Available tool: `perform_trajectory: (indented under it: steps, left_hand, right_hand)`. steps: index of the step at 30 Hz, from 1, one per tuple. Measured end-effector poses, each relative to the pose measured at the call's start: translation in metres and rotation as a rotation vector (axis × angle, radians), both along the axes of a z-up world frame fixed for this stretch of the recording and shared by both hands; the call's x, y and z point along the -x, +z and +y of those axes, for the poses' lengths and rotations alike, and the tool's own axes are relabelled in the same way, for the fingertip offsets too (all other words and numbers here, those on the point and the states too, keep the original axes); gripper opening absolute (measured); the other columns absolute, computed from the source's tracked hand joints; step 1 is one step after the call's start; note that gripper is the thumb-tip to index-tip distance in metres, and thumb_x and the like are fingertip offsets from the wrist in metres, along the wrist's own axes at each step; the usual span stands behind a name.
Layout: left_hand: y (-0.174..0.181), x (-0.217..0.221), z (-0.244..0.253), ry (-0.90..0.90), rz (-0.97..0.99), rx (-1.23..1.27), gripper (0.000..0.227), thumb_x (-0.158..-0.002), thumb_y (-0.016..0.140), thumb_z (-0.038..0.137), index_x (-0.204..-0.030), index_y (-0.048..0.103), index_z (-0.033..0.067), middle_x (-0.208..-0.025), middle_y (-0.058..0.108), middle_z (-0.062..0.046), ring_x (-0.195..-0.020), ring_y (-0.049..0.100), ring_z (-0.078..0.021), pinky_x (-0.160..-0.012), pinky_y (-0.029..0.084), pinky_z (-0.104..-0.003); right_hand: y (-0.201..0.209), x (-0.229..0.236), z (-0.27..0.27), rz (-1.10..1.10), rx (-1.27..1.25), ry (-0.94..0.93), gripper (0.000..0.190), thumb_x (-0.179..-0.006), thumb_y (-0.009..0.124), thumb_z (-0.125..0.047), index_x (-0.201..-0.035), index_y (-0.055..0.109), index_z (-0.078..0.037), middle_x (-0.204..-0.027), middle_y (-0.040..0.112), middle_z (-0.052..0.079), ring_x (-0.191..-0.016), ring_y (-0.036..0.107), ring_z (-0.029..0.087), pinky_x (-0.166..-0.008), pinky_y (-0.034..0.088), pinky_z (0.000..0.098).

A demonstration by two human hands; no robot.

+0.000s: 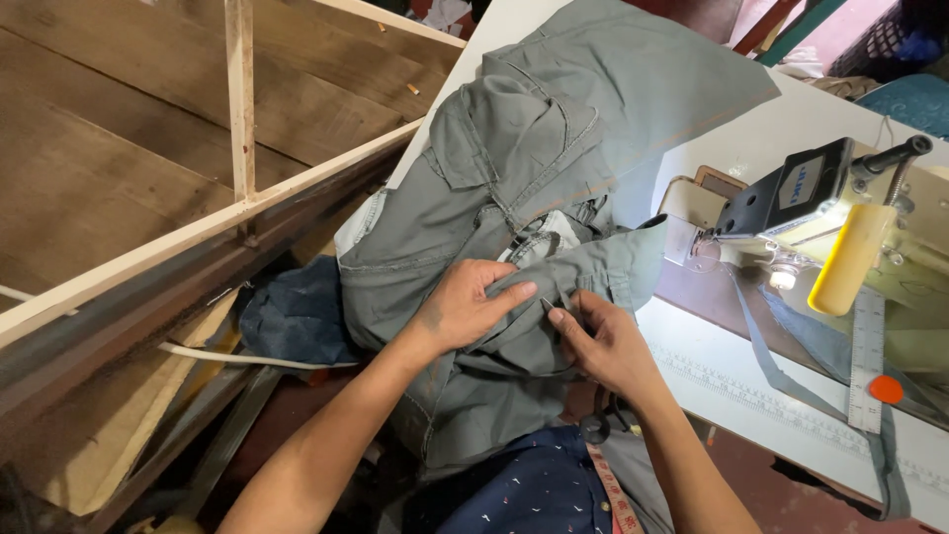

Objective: Inspecting a pair of trousers and applying small yellow labels to the fabric at a sewing workstation.

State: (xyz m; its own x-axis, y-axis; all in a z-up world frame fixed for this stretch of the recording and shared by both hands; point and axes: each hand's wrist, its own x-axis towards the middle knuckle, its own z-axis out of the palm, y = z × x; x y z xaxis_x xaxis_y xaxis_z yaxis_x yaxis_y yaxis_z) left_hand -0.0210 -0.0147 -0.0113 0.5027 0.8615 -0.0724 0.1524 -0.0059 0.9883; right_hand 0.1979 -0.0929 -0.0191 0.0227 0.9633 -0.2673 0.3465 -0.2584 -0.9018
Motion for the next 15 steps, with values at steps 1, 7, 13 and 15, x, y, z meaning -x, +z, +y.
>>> perform_trajectory:
  steps: [1,7,13,15]
  left_hand:
    - [-0.001,0.0,0.0,-0.007,0.004,-0.003,0.033,-0.094,0.071,0.029,-0.066,0.064,0.0127,-0.053,0.053,-0.001,-0.062,0.048,-0.0096,-0.056,0.043,-0.029]
    - [0.004,-0.005,0.0,0.016,0.077,-0.105,0.034,-0.092,0.073,0.038,-0.075,0.07,0.0093,-0.066,0.068,-0.014,-0.07,0.063,-0.0201,-0.062,0.05,-0.032]
    - [0.007,-0.015,-0.01,-0.012,0.247,-0.162,0.052,-0.075,0.084,0.046,-0.106,0.079,0.0049,-0.101,0.08,-0.013,-0.097,0.071,-0.0251,-0.088,0.055,-0.036]
    - [0.002,-0.018,-0.003,-0.08,0.216,-0.126,0.033,-0.076,0.082,0.042,-0.096,0.085,0.016,-0.091,0.087,0.004,-0.082,0.075,-0.0055,-0.08,0.056,-0.024]
  right_hand:
    - [0.003,0.002,0.0,0.004,-0.003,0.001,0.031,-0.097,0.068,-0.026,-0.076,0.064,-0.005,-0.043,0.059,0.012,-0.032,0.054,0.021,-0.035,0.044,0.0303]
    - [-0.002,0.003,0.001,-0.007,-0.071,0.033,0.023,-0.096,0.07,-0.024,-0.08,0.067,-0.007,-0.045,0.06,0.009,-0.041,0.056,0.019,-0.046,0.047,0.0307]
    - [-0.013,0.005,0.001,-0.213,-0.262,0.02,0.019,-0.096,0.066,-0.029,-0.091,0.066,-0.011,-0.067,0.063,0.01,-0.063,0.061,0.024,-0.06,0.048,0.0399]
    - [-0.002,0.004,0.001,-0.264,-0.296,0.054,0.016,-0.098,0.059,-0.03,-0.092,0.062,-0.015,-0.075,0.062,0.001,-0.069,0.056,0.014,-0.063,0.045,0.0364]
